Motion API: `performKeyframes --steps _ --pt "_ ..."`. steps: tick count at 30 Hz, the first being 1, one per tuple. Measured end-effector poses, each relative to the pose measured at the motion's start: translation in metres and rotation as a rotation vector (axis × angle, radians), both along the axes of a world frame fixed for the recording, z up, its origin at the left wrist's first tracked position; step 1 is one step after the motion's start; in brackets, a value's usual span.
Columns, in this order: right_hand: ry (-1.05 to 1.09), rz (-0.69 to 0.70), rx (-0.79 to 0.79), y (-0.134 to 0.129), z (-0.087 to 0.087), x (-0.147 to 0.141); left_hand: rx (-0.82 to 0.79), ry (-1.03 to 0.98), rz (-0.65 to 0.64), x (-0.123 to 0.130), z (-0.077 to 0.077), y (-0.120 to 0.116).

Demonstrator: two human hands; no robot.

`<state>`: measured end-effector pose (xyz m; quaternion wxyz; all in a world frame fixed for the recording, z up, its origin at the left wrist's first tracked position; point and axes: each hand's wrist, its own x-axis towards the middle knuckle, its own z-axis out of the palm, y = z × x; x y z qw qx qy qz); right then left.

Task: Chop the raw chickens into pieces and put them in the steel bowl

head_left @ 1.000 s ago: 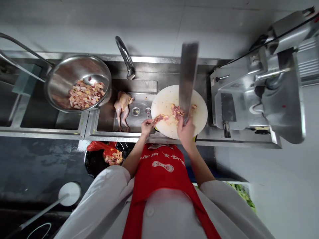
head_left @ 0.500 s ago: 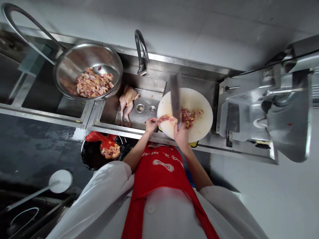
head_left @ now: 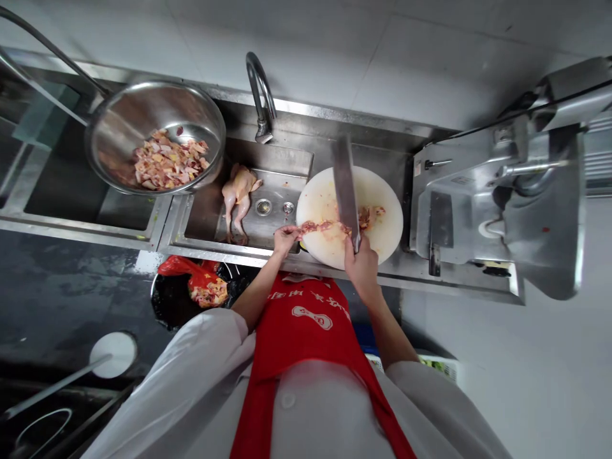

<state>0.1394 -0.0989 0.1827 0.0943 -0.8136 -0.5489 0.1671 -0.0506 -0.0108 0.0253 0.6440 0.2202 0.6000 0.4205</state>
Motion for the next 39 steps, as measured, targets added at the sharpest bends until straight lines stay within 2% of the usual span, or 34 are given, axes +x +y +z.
performKeyframes --steps 2,3,6,8,11,13,15,18,20,23,26,29,31,33,35,37,39 --pt "0.008 -0.037 0.084 0.009 -0.003 -0.02 0.014 0.003 0.012 0.0 -0.001 0.0" --pt "0.013 -0.031 0.062 0.012 -0.011 -0.03 0.022 0.006 0.018 0.001 -0.001 0.0" --pt "0.028 0.072 -0.207 0.015 -0.046 -0.055 0.033 0.019 0.027 0.004 -0.003 0.002" --pt "0.024 0.127 -0.334 0.015 -0.066 -0.059 0.043 0.034 0.018 0.006 -0.005 0.003" --pt "0.04 0.162 -0.324 0.01 -0.079 -0.041 0.058 0.058 0.0 0.004 -0.005 0.004" --pt "0.057 0.158 -0.324 0.003 -0.079 -0.017 0.068 0.079 -0.013 0.002 -0.004 0.005" --pt "0.035 0.099 -0.338 -0.007 -0.078 0.008 0.107 0.084 -0.04 0.004 0.001 0.006" --pt "-0.012 0.004 -0.333 -0.023 -0.08 0.035 0.185 0.034 -0.088 0.018 0.008 0.011" --pt "-0.018 -0.01 -0.324 -0.03 -0.081 0.041 0.181 0.008 -0.107 0.033 0.012 0.013" --pt "-0.026 -0.006 -0.317 -0.031 -0.071 0.037 0.12 0.076 -0.186 0.048 0.015 0.01" --pt "-0.025 -0.012 -0.245 -0.021 -0.04 0.025 0.171 0.232 -0.235 0.039 0.017 -0.002" --pt "-0.023 -0.067 -0.022 -0.006 -0.007 0.009 0.23 0.366 -0.104 0.011 0.019 -0.018" --pt "-0.018 -0.117 0.105 0.002 0.001 -0.004 0.235 0.434 -0.012 -0.006 0.021 -0.029" --pt "0.002 -0.116 0.094 0.007 -0.008 -0.017 0.263 0.497 0.044 -0.016 0.024 -0.038" --pt "0.019 -0.058 -0.068 0.009 -0.031 -0.028 0.328 0.552 0.048 -0.015 0.027 -0.042" --pt "0.011 0.01 -0.228 0.009 -0.056 -0.036 0.414 0.571 -0.01 -0.004 0.031 -0.041" --pt "-0.005 0.041 -0.282 0.01 -0.074 -0.038 0.53 0.543 -0.137 0.014 0.032 -0.034"
